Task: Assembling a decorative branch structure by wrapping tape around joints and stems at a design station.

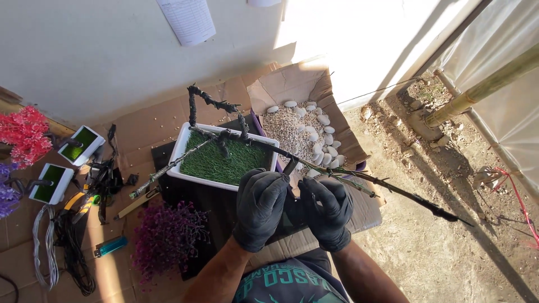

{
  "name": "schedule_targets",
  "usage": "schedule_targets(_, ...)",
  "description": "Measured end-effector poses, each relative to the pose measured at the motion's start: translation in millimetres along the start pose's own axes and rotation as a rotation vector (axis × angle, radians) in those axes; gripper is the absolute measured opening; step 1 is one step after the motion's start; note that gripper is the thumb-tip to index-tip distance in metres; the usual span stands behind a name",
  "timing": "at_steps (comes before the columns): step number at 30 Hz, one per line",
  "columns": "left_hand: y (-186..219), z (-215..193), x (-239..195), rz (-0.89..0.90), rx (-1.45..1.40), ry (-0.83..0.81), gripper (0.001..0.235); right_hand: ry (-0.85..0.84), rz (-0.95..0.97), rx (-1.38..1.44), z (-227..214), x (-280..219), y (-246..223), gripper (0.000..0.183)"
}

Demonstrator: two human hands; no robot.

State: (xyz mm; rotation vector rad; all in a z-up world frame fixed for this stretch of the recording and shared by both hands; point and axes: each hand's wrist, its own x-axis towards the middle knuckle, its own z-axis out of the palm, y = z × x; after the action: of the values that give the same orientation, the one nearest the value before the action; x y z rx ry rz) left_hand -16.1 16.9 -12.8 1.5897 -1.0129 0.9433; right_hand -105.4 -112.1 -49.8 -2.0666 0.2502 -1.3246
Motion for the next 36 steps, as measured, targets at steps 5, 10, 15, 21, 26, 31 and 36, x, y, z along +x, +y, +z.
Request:
schedule_targets(5, 8, -8, 7, 0.059, -0.006, -0.005, 0.015, -0.264, -0.251, 0.140, -12, 45, -22, 0.038)
schedule_targets(10, 14, -18, 17, 0.098, -0.029, 0.006, 0.016, -0.248, -0.348, -0.044, 2, 32, -25, 0.046)
schedule_targets(15, 0, -37, 57, -0.019, -0.203, -0.149, 0.015, 0.003, -0.291, -0.027, 11, 25, -35, 0.020)
schedule_targets(21, -38, -11, 44, -0.054, -0.292, -0.307, 0.028, -0.001, -0.202, 0.013, 0, 23, -41, 0.019)
schedule_targets(26, -37, -6, 38, -0.109, -0.416, -0.215, 0.014, -0.063, -0.099, 0.102, 0, 38, -80, 0.020)
schedule_targets(31, -34, -9, 39, -0.140, -0.478, -0.188, 0.014, 0.061, -0.115, -0.010, 9, 45, -91, 0.016)
schedule_targets(36, -35, -11, 39, -0.177, -0.453, -0.277, 0.030, 0.150, -0.019, -0.071, 9, 43, -89, 0.006)
